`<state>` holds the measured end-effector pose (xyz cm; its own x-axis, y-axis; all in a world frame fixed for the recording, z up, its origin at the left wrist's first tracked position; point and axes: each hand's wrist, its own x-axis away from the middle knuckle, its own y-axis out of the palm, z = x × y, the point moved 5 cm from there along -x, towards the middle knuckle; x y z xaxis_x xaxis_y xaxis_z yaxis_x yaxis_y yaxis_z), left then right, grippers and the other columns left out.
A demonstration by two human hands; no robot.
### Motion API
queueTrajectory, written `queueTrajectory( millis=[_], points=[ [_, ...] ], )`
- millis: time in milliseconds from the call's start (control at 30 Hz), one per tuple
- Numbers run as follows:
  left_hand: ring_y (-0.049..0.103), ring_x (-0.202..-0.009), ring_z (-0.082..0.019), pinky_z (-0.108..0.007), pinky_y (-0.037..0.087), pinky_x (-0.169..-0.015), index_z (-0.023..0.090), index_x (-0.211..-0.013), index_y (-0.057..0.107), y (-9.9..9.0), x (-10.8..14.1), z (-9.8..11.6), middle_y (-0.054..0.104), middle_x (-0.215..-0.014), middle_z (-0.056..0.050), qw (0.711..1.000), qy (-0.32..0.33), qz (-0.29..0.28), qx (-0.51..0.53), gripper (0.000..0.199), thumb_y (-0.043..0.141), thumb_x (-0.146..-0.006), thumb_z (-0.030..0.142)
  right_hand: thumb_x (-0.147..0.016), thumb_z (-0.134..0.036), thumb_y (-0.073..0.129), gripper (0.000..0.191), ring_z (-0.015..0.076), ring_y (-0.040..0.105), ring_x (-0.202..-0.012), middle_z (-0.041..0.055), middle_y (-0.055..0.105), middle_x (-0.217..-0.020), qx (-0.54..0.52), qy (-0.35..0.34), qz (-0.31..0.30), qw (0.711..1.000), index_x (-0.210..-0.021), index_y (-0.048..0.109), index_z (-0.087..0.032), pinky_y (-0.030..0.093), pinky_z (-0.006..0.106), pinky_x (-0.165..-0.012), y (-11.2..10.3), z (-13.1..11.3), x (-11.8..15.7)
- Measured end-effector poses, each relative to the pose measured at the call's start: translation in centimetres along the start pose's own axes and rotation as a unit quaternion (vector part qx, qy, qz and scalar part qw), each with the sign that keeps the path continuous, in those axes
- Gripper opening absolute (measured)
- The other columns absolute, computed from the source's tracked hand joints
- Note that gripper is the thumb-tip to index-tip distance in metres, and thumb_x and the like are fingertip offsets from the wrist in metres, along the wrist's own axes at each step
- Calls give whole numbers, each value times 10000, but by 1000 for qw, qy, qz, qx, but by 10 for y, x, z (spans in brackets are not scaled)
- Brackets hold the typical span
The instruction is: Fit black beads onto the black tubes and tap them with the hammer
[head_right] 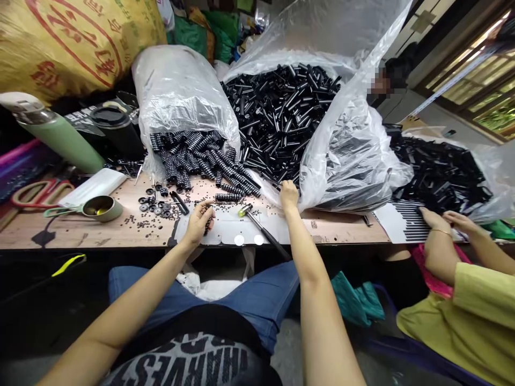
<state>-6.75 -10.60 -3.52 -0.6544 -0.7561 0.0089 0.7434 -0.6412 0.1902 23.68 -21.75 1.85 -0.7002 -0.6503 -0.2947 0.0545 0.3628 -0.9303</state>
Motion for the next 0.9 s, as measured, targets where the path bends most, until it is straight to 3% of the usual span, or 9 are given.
queueTrajectory(
  millis=[133,233,300,367,467,533,667,800,900],
  points=[
    [415,-385,-27,-162,273,-329,161,-866,542,-1,-13,13,533,-719,26,996,-82,11,12,395,653,-744,520,-945,-207,404,281,215,590,-1050,119,645,-1104,-93,-141,48,985,-962,683,-178,467,355,-942,-5,-35,30],
    [409,-363,-40,-160,245,-314,141,-785,561,14,-16,17,539,-603,19,980,-182,-72,35,407,732,-670,492,-923,-230,465,230,211,636,-967,81,683,-1016,-207,-292,46,933,-923,696,-228,514,384,-895,-9,-78,63],
    [379,-337,-42,-160,227,-312,145,-715,543,25,-13,19,483,-490,46,966,-219,-128,46,385,785,-617,428,-904,-225,495,204,206,638,-985,68,681,-1042,-237,-336,21,911,-966,687,-251,518,390,-904,-15,-103,83],
    [361,-319,-44,-162,223,-314,154,-674,519,28,-9,20,440,-426,67,971,-207,-117,36,374,806,-593,380,-860,-261,569,271,236,578,-1125,85,623,-1188,-245,-344,-5,906,-1122,635,-250,482,429,-976,-24,-122,98],
    [369,-320,-48,-167,232,-322,148,-692,539,24,-3,19,445,-411,69,985,-163,-59,7,355,802,-602,369,-717,-376,736,786,323,377,-1325,144,429,-1401,-226,-334,-52,914,-1404,391,-211,367,520,-1083,-35,-142,114],
    [366,-321,-45,-169,245,-328,132,-805,597,25,0,19,463,-438,71,988,-140,-63,11,352,785,-633,376,-652,-406,791,995,347,334,-1341,174,376,-1420,-214,-323,-67,920,-1468,265,-185,328,531,-1108,-38,-149,120],
    [424,-353,-59,-187,284,-333,191,-1184,581,28,2,20,599,-644,24,983,-120,-88,112,472,607,-802,466,-632,-455,808,1088,332,326,-1338,186,347,-1397,-275,-314,-78,906,-1485,196,-166,313,507,-1126,-36,-151,130],
    [556,-498,-100,-211,441,-471,144,-1082,644,26,3,20,650,-715,-20,978,-115,-34,171,388,618,-800,409,-613,-487,818,1150,323,293,-1359,177,318,-1399,-312,-344,-93,881,-1493,147,-172,299,496,-1139,-34,-157,144],
    [581,-485,-130,-236,478,-478,123,-1117,615,33,9,21,624,-630,-13,968,-143,-39,204,448,623,-792,431,-637,-461,811,1141,318,275,-1372,189,298,-1408,-319,-340,-90,880,-1495,122,-158,317,474,-1136,-33,-161,150]
  ],
)
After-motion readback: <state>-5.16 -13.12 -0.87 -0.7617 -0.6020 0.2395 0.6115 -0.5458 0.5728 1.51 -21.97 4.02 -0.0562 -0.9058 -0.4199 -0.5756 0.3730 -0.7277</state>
